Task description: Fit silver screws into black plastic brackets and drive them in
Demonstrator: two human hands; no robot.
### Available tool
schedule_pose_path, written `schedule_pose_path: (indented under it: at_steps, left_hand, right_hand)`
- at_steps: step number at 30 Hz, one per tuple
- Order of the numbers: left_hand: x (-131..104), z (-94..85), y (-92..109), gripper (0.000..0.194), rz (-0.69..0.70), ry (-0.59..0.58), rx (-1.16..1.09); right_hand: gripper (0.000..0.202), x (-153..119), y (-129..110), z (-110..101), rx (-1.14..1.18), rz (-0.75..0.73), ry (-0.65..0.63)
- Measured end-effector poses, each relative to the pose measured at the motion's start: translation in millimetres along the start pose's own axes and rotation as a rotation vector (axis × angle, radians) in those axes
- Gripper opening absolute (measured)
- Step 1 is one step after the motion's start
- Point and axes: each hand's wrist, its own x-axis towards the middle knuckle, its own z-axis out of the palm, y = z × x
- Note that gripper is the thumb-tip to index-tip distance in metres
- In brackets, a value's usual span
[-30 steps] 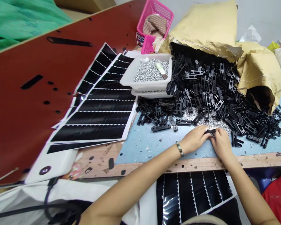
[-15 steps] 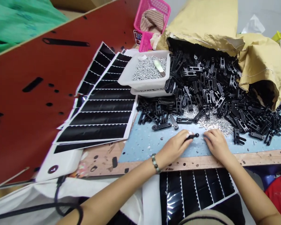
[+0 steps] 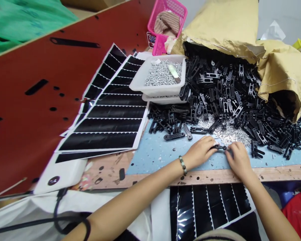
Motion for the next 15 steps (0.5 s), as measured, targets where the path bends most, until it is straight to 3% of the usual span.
schedule_pose_path:
  at_steps: [4, 9, 12, 15]
  left_hand:
    - [3.6, 2.5, -7.2, 0.009, 0.085, -0.097, 0.182]
    - [-1.6, 0.3, -14.3, 0.014, 0.109, -0.089, 0.208]
    - [-13.4, 5.0, -13.0, 0.019, 0.108, -0.080, 0.178]
    - [-25.9, 2.8, -6.1, 0.025, 0.077, -0.110, 0.162]
  right_hand:
    - [0.020, -7.4, 4.6, 3.1, 0.090, -0.082, 0.007]
    - [0.021, -9.3, -1.3, 7.4, 0.044, -0.133, -0.009]
    - [0.025, 11.1, -1.9, 5.8, 0.075, -0.070, 0.101]
    - [0.038, 51.7, -0.8, 10.3, 0.037, 0.076, 0.265]
